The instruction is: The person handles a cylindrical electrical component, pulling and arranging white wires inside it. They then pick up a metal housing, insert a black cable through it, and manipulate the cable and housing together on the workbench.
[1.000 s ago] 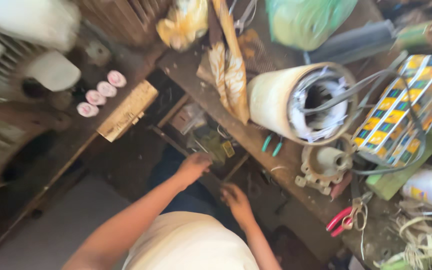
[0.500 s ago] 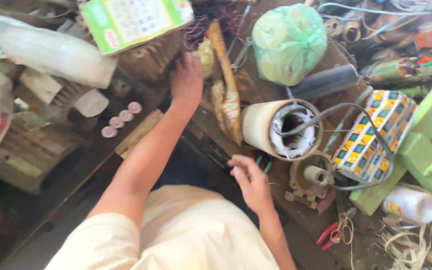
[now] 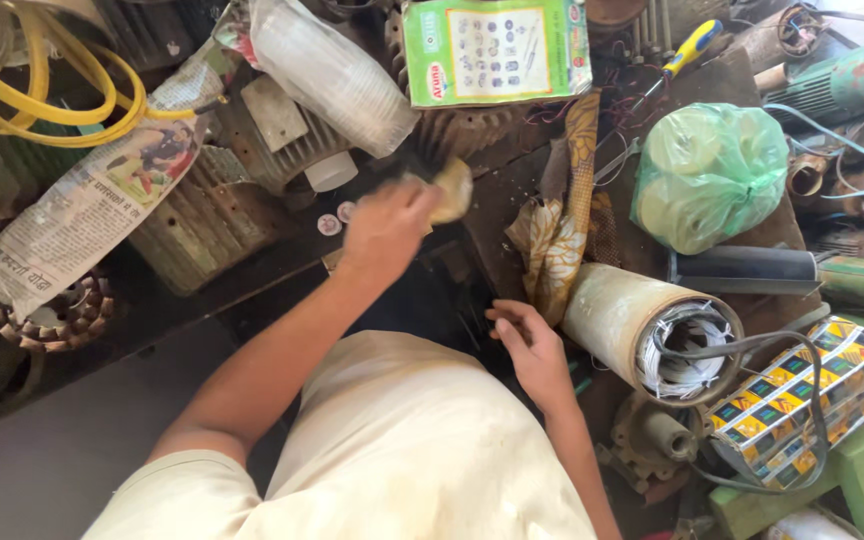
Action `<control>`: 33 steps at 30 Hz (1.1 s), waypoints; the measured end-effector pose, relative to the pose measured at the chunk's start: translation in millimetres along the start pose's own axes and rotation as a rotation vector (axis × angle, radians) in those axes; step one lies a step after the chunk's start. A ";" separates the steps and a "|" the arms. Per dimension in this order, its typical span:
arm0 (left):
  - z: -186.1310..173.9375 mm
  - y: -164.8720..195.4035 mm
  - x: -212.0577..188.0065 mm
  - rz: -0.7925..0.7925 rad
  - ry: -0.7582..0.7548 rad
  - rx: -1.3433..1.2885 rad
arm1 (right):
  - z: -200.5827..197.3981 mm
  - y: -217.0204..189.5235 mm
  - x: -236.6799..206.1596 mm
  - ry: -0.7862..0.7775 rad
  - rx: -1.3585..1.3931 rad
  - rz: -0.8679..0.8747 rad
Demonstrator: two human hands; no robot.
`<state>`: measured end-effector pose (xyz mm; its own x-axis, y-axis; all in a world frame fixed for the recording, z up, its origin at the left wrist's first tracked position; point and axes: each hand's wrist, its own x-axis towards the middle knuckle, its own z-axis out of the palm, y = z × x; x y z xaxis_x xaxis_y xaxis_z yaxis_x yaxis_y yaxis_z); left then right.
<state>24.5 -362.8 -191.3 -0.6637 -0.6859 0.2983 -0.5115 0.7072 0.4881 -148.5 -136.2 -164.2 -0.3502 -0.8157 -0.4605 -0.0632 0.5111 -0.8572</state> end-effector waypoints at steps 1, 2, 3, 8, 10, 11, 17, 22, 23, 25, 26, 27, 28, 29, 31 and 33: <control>3.0 -9.9 -0.6 -0.039 -0.004 0.147 | 4.6 -6.9 4.0 -0.020 -0.010 -0.015; 9.6 -17.4 0.2 -0.072 -0.010 0.289 | 8.4 -15.7 5.9 -0.033 -0.020 -0.027; 16.4 -23.0 0.3 -0.095 -0.018 0.426 | 12.4 -26.7 5.2 -0.057 -0.061 -0.043; 31.7 -21.1 5.0 -0.264 -0.170 0.307 | -8.2 -105.8 -23.4 -0.087 -0.378 -0.142; 18.9 -9.2 -1.8 -0.153 -0.109 0.342 | -41.5 -133.6 -41.5 0.062 -0.570 -0.345; 10.5 -4.4 -3.1 -0.132 -0.103 0.340 | -58.0 -142.8 -46.0 0.115 -0.665 -0.454; -25.4 16.2 -8.1 -0.039 -0.050 0.249 | -219.5 -126.5 77.4 0.504 -1.085 -0.453; -54.1 18.4 -29.5 0.009 0.067 0.109 | -270.3 -49.8 179.9 0.255 -1.225 -0.363; -62.9 18.0 -40.3 0.004 0.076 0.071 | -271.8 -39.9 188.4 0.157 -1.207 -0.215; -81.2 17.2 -61.6 0.017 0.095 -0.019 | -275.8 -34.4 197.8 0.134 -1.363 0.072; -89.0 16.2 -71.6 -0.035 0.057 -0.067 | -275.6 -38.2 197.5 0.162 -1.343 0.171; -96.7 13.8 -80.3 -0.078 0.020 -0.117 | -276.7 -44.0 196.8 0.167 -1.363 0.091; -102.9 9.7 -86.4 -0.115 -0.013 -0.167 | -279.6 -50.6 195.9 0.179 -1.381 0.009; -110.3 5.2 -91.6 -0.117 0.006 -0.173 | -280.8 -56.6 194.2 0.232 -1.089 -0.016; -122.6 -0.9 -99.3 -0.114 0.037 -0.195 | -288.1 -72.2 179.4 0.338 -0.583 -0.049; -134.2 -2.1 -100.5 -0.153 0.050 -0.256 | -292.9 -99.0 153.3 0.419 -0.229 -0.095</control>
<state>165.5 -318.3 -112.3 -0.5591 -0.7929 0.2421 -0.4449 0.5334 0.7194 -469.6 -232.5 -82.4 -0.6763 -0.7061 -0.2099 -0.3004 0.5245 -0.7966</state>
